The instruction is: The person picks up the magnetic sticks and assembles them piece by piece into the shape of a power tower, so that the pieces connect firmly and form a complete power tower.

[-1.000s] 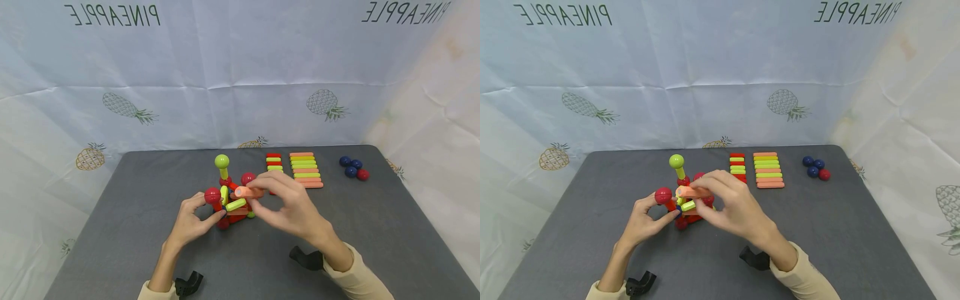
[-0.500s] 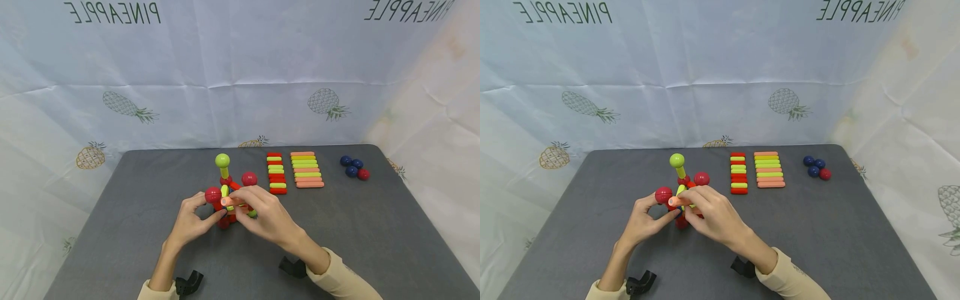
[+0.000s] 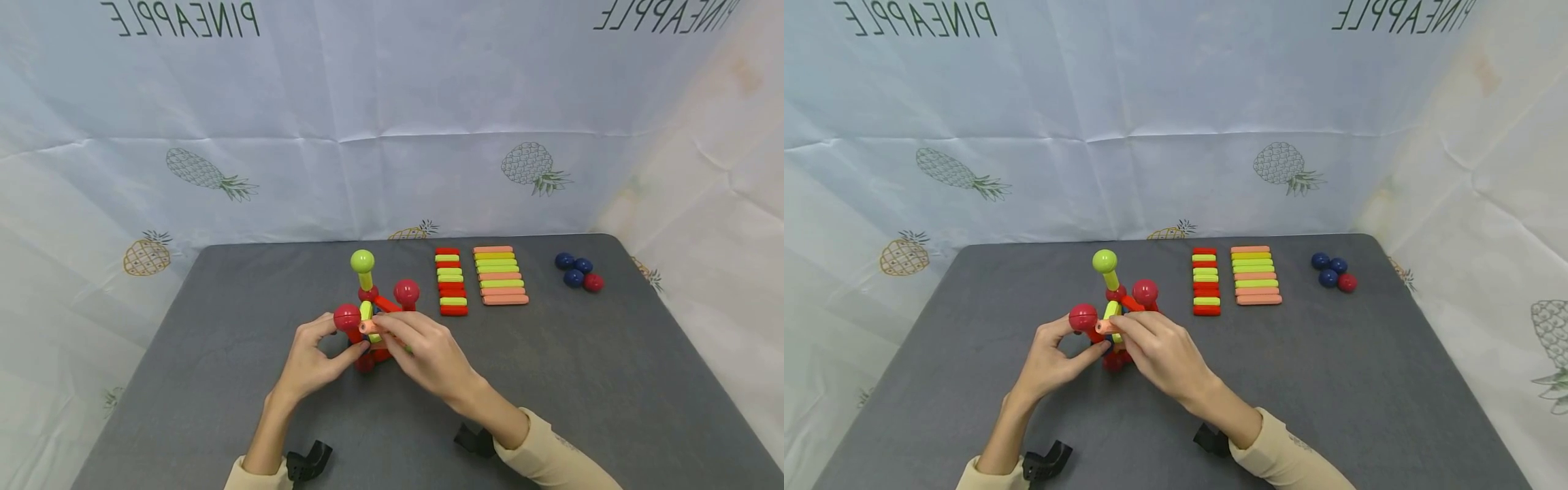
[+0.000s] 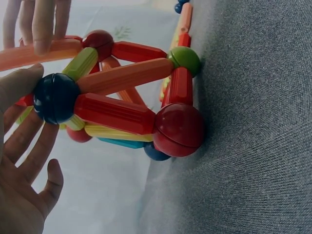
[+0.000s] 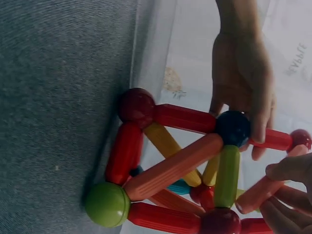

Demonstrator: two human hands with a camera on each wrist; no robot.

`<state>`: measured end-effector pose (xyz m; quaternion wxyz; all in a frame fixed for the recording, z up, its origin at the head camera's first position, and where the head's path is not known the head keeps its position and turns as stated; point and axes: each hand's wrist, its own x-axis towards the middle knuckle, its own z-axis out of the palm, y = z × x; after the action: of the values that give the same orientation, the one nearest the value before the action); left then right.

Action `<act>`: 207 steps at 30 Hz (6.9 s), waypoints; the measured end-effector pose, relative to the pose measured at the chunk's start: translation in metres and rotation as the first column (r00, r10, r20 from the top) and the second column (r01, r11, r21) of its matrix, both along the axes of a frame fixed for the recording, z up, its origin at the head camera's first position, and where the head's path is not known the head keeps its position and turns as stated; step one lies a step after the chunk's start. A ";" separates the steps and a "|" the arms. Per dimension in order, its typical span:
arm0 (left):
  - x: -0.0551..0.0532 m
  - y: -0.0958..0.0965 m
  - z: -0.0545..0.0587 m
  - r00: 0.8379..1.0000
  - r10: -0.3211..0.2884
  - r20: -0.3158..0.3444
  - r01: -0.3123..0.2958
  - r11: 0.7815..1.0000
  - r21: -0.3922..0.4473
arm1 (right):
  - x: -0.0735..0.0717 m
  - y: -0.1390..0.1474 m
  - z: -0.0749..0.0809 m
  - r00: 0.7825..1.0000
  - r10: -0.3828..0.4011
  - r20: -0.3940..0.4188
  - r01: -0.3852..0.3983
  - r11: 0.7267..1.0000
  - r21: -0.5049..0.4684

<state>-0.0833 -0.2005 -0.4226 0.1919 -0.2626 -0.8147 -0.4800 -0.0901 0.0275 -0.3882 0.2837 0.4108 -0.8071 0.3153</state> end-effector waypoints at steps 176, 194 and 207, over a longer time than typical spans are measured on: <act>0.009 0.004 0.019 0.988 0.096 -0.124 -0.092 0.995 0.038 | 0.008 -0.006 0.019 0.977 -0.203 0.061 0.194 0.973 0.125; 0.008 -0.011 0.017 0.956 0.211 0.205 -0.171 0.966 -0.196 | -0.023 0.045 -0.004 0.703 0.042 0.710 -0.033 0.999 -0.026; 0.003 -0.025 0.008 0.964 0.224 0.141 -0.201 0.966 -0.166 | 0.002 0.026 -0.004 0.634 0.267 0.726 -0.365 0.931 -0.023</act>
<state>-0.0805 -0.2256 -0.4144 0.1567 -0.1482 -0.8847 -0.4133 -0.0879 0.0533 -0.3919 -0.1404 0.4067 -0.7862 0.4435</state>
